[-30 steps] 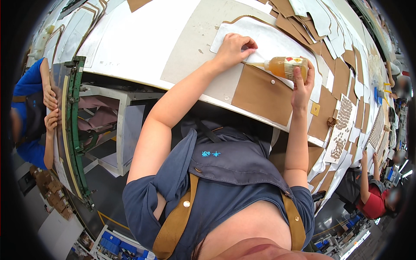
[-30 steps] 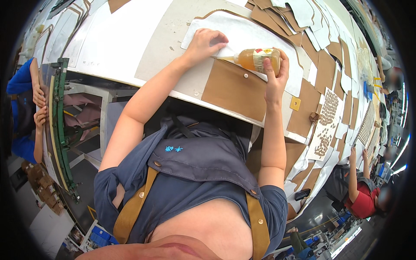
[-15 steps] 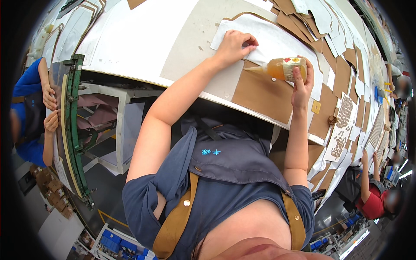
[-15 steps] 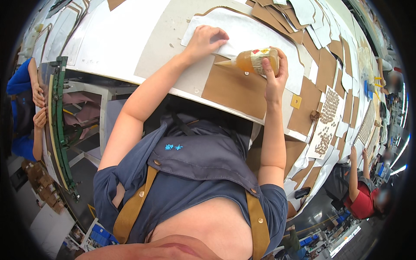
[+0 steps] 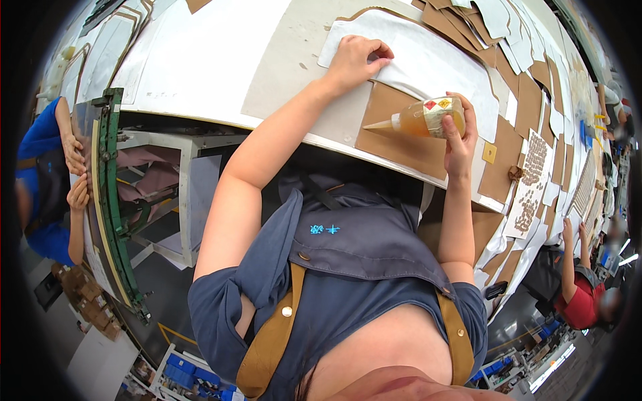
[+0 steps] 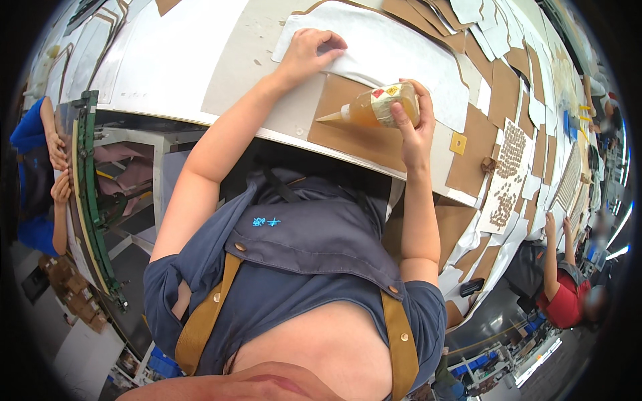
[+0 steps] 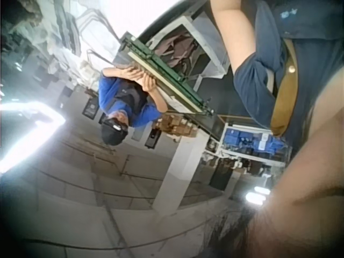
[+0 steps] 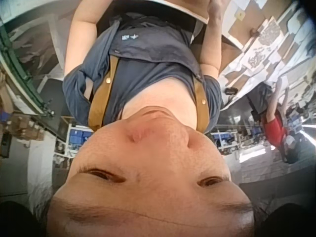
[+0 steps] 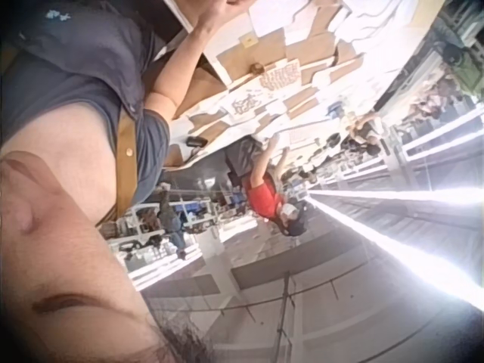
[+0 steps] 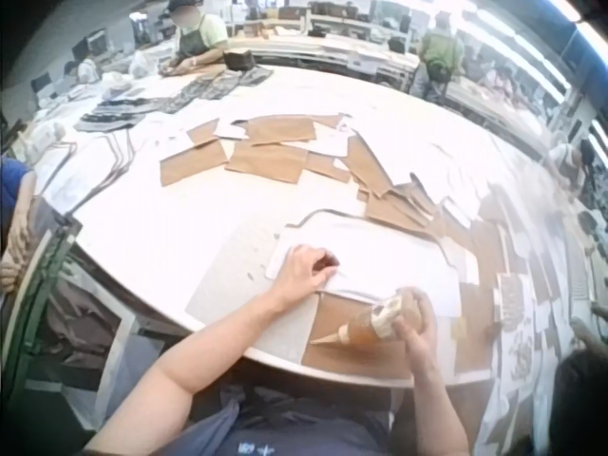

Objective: The person applies glue from a glue bottle to leather pieces and stiffener sheets using a glue dispenser, then assembles the multi-layered components by hand for bag or wallet production.

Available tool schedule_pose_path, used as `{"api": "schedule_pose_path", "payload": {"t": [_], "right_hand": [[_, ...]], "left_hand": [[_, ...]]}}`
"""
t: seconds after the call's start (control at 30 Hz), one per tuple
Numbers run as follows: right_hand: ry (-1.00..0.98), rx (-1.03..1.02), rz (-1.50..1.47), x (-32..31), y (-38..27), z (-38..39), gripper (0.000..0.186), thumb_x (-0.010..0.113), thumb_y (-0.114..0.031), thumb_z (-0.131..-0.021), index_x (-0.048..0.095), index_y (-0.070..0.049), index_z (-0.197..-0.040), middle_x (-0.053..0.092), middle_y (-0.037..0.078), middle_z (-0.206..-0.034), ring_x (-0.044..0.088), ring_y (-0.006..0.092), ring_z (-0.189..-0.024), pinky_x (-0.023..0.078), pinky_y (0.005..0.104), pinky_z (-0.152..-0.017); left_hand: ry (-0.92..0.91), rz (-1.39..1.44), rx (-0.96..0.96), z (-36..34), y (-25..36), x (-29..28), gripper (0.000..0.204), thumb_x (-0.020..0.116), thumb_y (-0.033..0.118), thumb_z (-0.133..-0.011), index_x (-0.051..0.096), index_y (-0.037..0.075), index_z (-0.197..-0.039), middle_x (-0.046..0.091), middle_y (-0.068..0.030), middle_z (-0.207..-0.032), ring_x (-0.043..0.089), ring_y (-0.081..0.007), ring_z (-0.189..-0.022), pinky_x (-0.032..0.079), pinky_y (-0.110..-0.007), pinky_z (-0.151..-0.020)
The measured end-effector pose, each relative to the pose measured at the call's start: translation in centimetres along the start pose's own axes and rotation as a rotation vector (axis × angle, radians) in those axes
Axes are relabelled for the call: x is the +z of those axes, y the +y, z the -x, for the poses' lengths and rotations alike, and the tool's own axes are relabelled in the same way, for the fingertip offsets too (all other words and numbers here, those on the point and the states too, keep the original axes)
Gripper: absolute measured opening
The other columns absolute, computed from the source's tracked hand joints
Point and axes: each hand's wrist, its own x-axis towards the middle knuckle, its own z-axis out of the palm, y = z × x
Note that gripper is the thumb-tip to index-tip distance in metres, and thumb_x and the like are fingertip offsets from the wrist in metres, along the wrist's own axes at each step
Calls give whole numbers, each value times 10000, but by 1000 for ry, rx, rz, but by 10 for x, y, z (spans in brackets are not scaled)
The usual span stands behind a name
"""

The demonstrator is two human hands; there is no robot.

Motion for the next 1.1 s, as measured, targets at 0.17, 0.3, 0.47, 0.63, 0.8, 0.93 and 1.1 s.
{"api": "schedule_pose_path", "payload": {"t": [0.17,0.3,0.47,0.63,0.8,0.93,1.1], "right_hand": [[-15,44,-28,2,-4,22,529,736,-290,-900,545,-49,-1330,589,70,-1238,557,172,-1138,459,314,-984],[-27,79,-83,-10,0,32,563,726,-308,-908,525,-51,-1367,593,77,-1277,564,171,-1179,472,329,-991],[161,242,-853,-60,9,27,666,718,-432,-913,488,-42,-1400,588,125,-1338,589,251,-1211,510,405,-1018],[354,126,-907,-116,-3,18,672,726,-461,-891,509,-45,-1372,582,144,-1367,575,275,-1249,522,430,-1027],[531,-48,-451,-152,1,20,537,722,-366,-928,539,-70,-1337,622,91,-1274,614,231,-1176,550,402,-969],[517,-147,-91,-145,-6,21,484,723,-281,-941,540,-80,-1341,598,65,-1317,585,195,-1212,526,354,-1009],[492,-195,108,-154,2,19,483,720,-263,-941,537,-88,-1352,554,65,-1404,562,186,-1250,497,331,-1051]], "left_hand": [[-3,-8,3,0,-1,1,134,719,188,-850,736,97,-946,738,-49,-906,657,-241,-896,428,-368,-964],[-12,7,-2,-1,-1,1,121,708,198,-864,744,122,-950,736,-40,-906,655,-226,-903,411,-382,-987],[-95,7,30,0,5,-2,143,684,207,-887,765,175,-1000,727,-11,-978,605,-204,-1035,334,-397,-1066],[-206,-19,72,3,7,-1,243,653,206,-910,756,208,-1130,698,-4,-1134,512,-210,-1201,278,-395,-1116],[-122,41,61,2,2,3,218,660,224,-909,770,209,-1096,726,-4,-1092,567,-210,-1130,313,-393,-1095],[-190,32,5,2,3,0,257,623,196,-933,753,171,-1153,705,-22,-1157,532,-217,-1191,321,-380,-1108],[-176,3,32,1,4,2,256,623,186,-931,754,165,-1150,710,-29,-1139,549,-219,-1171,335,-386,-1100]]}}
